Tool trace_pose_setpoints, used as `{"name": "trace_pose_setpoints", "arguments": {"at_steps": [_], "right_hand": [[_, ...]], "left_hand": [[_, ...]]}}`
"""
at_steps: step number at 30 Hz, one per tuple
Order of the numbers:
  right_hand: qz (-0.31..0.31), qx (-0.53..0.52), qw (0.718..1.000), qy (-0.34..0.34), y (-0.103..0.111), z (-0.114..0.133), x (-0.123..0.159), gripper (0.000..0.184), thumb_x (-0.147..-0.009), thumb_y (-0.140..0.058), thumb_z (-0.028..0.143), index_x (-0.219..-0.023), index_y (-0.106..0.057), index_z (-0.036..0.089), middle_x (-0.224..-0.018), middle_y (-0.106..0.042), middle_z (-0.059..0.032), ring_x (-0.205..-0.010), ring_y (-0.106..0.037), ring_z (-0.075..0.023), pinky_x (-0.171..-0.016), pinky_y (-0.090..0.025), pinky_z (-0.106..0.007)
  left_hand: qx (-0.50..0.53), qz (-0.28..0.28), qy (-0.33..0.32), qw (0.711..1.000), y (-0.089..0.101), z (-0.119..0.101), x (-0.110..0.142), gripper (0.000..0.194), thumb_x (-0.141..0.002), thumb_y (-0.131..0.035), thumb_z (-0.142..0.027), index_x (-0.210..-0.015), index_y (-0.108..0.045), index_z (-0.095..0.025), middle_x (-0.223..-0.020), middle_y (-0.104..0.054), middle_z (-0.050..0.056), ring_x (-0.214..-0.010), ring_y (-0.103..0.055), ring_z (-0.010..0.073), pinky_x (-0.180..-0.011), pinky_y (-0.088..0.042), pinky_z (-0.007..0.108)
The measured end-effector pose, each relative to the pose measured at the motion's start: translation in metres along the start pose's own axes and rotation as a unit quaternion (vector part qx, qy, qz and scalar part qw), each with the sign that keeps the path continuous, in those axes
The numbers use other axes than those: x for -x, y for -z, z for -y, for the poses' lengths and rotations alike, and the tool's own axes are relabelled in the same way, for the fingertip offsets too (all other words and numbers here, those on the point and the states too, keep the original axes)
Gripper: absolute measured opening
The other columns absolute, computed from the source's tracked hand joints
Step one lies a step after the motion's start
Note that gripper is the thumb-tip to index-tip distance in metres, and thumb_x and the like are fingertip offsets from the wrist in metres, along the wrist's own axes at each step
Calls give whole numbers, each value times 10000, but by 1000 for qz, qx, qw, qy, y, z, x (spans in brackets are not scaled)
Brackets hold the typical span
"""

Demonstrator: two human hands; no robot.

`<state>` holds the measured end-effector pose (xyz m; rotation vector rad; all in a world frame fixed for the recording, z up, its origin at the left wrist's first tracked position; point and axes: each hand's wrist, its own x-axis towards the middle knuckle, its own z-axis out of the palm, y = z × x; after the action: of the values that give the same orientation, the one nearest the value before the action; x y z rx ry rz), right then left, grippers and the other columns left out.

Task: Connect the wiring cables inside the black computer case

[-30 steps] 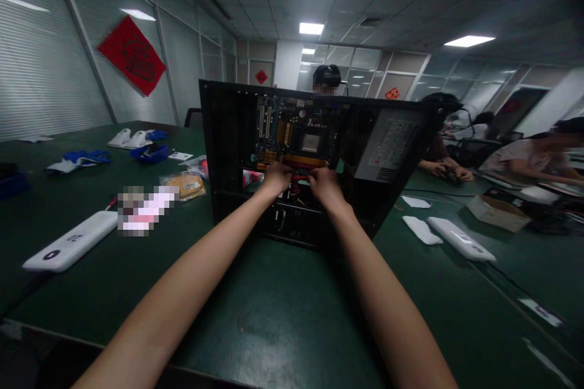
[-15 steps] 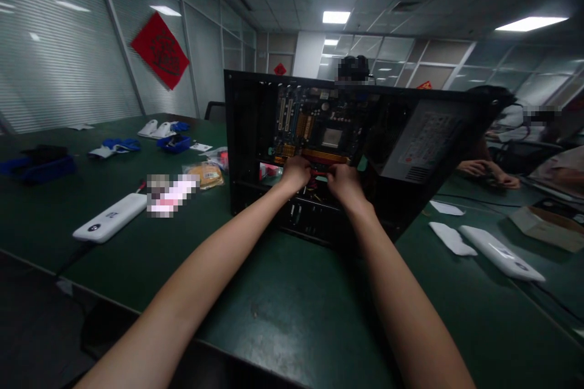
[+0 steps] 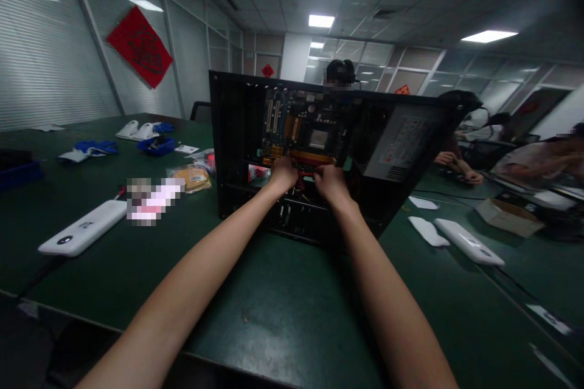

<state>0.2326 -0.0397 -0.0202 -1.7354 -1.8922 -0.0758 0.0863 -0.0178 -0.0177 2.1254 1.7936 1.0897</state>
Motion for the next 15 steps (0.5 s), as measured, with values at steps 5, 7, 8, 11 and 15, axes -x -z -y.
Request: {"name": "trace_pose_setpoints", "arguments": {"at_steps": [5,7,8,11,15], "right_hand": [[17,-1,1000,-8,4,5,2,278,-930,-552,161,-1115,-754,115,-1102,-745,-145,-1083,-688,-234,-940,-485,-253],[27,4,1000,-7,4,5,3,277,-926,-545,144,-1098,-760,112,-1098,-745,-152,-1084,-687,-236,-936,-484,-251],[32,8,999,-8,5,5,3,279,-921,-543,134,-1093,-762,111,-1093,-745,-156,-1082,-687,-237,-934,-483,-251],[43,18,999,-13,5,6,3,288,-917,-538,127,-1102,-759,109,-1092,-744,-160,-1076,-689,-238,-926,-486,-252],[41,25,998,-26,6,7,4,280,-924,-548,162,-1103,-759,119,-1076,-749,-151,-1061,-692,-226,-917,-487,-241]], "left_hand": [[3,15,9,1000,5,-3,2,342,-838,-549,-87,-1112,-751,-113,-1106,-755,128,-1070,-691,222,-965,-499,278],[-4,35,8,999,6,-3,2,327,-835,-555,-89,-1085,-765,-123,-1084,-763,117,-1053,-697,215,-959,-502,271],[-9,44,8,999,6,-3,2,320,-832,-562,-91,-1072,-771,-130,-1076,-765,113,-1050,-698,214,-954,-504,268],[-22,50,15,998,6,-3,2,305,-837,-570,-108,-1056,-779,-138,-1080,-763,121,-1060,-696,222,-945,-505,270],[-48,68,3,997,7,-4,3,311,-849,-551,-120,-1054,-785,-139,-1073,-763,128,-1070,-691,235,-951,-500,281]]}}
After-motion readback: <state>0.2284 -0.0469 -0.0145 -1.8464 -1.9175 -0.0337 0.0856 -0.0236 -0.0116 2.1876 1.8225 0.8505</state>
